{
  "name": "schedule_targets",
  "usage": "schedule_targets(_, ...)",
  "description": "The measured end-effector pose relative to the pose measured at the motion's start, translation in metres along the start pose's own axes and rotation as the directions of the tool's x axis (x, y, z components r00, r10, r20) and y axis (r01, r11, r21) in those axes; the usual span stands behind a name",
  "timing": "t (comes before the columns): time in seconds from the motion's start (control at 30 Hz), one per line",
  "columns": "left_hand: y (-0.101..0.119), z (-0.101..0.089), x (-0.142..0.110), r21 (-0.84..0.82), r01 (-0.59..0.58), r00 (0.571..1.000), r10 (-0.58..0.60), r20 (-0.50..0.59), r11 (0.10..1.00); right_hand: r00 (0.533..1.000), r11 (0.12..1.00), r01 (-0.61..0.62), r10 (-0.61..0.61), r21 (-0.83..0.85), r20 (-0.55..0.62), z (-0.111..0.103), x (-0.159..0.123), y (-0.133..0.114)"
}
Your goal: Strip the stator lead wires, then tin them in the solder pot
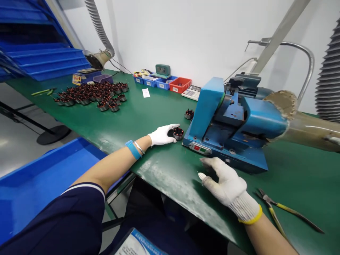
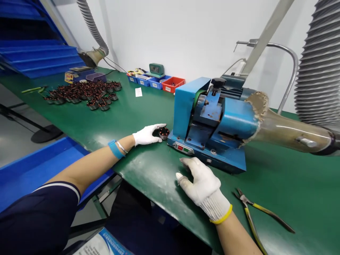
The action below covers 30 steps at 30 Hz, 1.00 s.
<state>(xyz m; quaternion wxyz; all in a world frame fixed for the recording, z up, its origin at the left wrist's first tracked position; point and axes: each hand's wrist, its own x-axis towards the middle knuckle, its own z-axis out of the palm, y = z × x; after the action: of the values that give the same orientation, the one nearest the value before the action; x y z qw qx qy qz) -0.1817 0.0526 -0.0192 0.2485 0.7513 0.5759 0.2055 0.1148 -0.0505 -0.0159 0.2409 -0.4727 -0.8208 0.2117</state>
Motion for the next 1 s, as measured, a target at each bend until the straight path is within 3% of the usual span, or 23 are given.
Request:
schedule_targets(0.1,0.003,-0.001,-0.008,0.034,0.072,0.997,-0.071,-0.029,0.997,0.999,0.999,-0.038,0.039,-0.014,0.017,-0.003,0.001,-0.002)
schedule_targets(0.2,0.006,0.001,-0.015,0.097,0.047,0.998,-0.043,-0.041,0.994,0.998,0.998,-0.054,0.056,-0.035,0.036,-0.005,0.002,-0.004)
schedule_targets(0.3,0.005,0.004,-0.014,-0.005,0.000,1.000,0.000,-0.026,1.000,0.992,0.995,-0.065,0.072,-0.070,0.099,-0.004,0.002,-0.008)
schedule_targets(0.4,0.000,0.004,-0.013,-0.099,0.035,0.998,-0.039,-0.040,0.994,0.981,0.992,-0.076,0.093,-0.102,0.168,-0.004,0.002,-0.012)
schedule_targets(0.53,-0.003,0.002,-0.018,-0.025,0.007,0.998,-0.008,-0.056,1.000,0.980,0.990,-0.090,0.107,-0.104,0.167,-0.007,0.003,-0.010)
schedule_targets(0.67,0.005,0.008,-0.025,-0.130,-0.015,1.000,0.014,-0.007,0.991,0.978,0.990,-0.121,0.132,-0.072,0.161,-0.009,0.005,-0.004)
schedule_targets(0.83,0.038,0.031,-0.050,-0.280,0.052,0.987,-0.091,-0.130,0.959,0.988,0.992,-0.113,0.106,0.052,0.111,-0.005,0.006,-0.008)
schedule_targets(0.93,0.077,0.051,-0.064,-0.459,-0.007,0.950,-0.138,-0.281,0.889,0.990,0.948,-0.132,0.142,0.290,-0.013,-0.001,0.005,-0.016)
schedule_targets(1.0,0.105,0.065,-0.064,-0.486,-0.093,0.926,-0.104,-0.363,0.869,0.972,0.880,-0.092,0.180,0.465,-0.149,0.001,0.005,-0.020)
